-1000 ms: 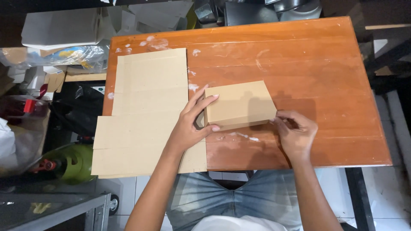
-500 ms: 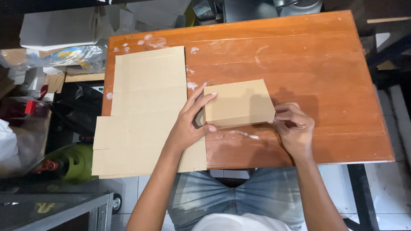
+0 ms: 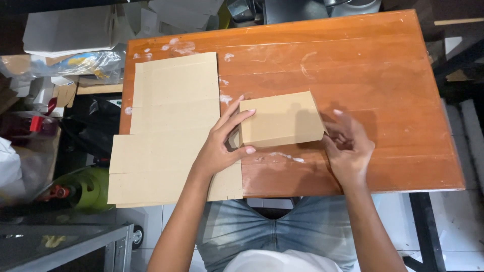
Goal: Assembling a small cardboard box from a flat template by folding and tucking flaps.
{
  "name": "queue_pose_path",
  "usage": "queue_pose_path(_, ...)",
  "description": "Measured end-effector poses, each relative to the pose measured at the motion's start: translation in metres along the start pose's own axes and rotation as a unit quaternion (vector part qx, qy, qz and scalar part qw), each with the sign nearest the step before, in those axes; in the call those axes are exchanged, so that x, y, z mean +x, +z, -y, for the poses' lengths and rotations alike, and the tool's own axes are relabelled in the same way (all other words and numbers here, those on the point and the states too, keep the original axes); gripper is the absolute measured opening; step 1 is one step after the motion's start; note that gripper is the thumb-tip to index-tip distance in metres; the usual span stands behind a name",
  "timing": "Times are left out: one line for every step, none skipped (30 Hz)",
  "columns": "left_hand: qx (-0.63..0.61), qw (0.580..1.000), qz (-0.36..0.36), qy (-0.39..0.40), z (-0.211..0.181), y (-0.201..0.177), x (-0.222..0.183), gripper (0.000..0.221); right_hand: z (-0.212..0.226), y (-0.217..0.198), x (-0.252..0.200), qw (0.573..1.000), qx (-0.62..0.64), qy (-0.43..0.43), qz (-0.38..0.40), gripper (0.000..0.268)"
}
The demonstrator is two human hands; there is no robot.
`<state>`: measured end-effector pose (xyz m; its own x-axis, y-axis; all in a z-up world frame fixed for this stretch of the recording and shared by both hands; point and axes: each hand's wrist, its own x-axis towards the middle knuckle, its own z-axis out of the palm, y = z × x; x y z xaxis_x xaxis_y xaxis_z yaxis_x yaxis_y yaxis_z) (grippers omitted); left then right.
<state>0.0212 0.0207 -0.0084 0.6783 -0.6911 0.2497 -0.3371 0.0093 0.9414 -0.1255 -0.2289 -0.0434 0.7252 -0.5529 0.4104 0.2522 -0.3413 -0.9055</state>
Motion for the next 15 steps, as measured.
queue_pose_path(0.0,1.0,-0.003,0.0,-0.001,0.0,0.001,0.079,0.008,0.002,0.003,1.0,0.001,-0.001,0.003,0.055)
queue_pose_path(0.004,1.0,-0.001,0.0,-0.003,0.0,0.002,0.079,0.016,0.005,0.006,0.994,-0.085,-0.073,0.002,0.035)
queue_pose_path(0.007,1.0,0.0,0.0,-0.004,-0.001,0.001,0.078,0.024,0.008,0.008,0.975,-0.168,-0.144,0.003,0.019)
queue_pose_path(0.007,1.0,-0.004,-0.002,-0.003,0.0,0.0,0.078,0.017,0.005,0.006,0.976,-0.166,-0.144,0.007,0.019)
queue_pose_path(0.004,1.0,-0.002,0.002,-0.003,0.0,-0.002,0.077,0.01,0.002,0.005,0.975,-0.152,-0.159,0.013,0.015)
queue_pose_path(0.002,1.0,-0.001,0.006,-0.002,0.0,-0.003,0.077,0.003,0.0,0.004,0.975,-0.138,-0.173,0.018,0.01)
queue_pose_path(0.003,1.0,-0.008,0.003,-0.001,0.0,-0.004,0.077,-0.003,-0.003,0.001,0.975,-0.134,-0.174,0.026,0.01)
queue_pose_path(0.005,1.0,-0.003,0.005,0.001,-0.001,-0.005,0.077,-0.009,-0.006,-0.003,0.986,-0.098,-0.134,0.015,0.009)
queue_pose_path(0.007,1.0,0.003,0.009,0.002,-0.002,-0.005,0.078,-0.016,-0.01,-0.006,0.994,-0.063,-0.093,0.004,0.009)
queue_pose_path(0.008,1.0,-0.003,0.006,-0.002,-0.004,-0.006,0.078,-0.015,-0.007,-0.01,0.994,-0.061,-0.094,0.01,0.009)
queue_pose_path(0.021,1.0,0.019,0.0,-0.007,-0.006,-0.006,0.069,-0.013,-0.006,-0.013,0.998,-0.036,-0.053,-0.003,0.021)
queue_pose_path(0.034,0.999,0.04,-0.005,-0.011,-0.007,-0.006,0.062,-0.012,-0.005,-0.017,1.0,-0.012,-0.011,-0.015,0.034)
queue_pose_path(0.032,0.999,0.038,-0.006,-0.01,-0.007,-0.006,0.062,-0.011,-0.006,-0.016,1.0,-0.013,-0.011,-0.013,0.034)
queue_pose_path(0.035,0.999,0.039,-0.007,-0.01,-0.007,-0.006,0.064,-0.009,-0.008,-0.016,0.993,-0.102,-0.053,-0.002,0.042)
queue_pose_path(0.039,0.998,0.04,-0.008,-0.009,-0.007,-0.006,0.067,-0.008,-0.01,-0.015,0.977,-0.19,-0.094,0.009,0.053)
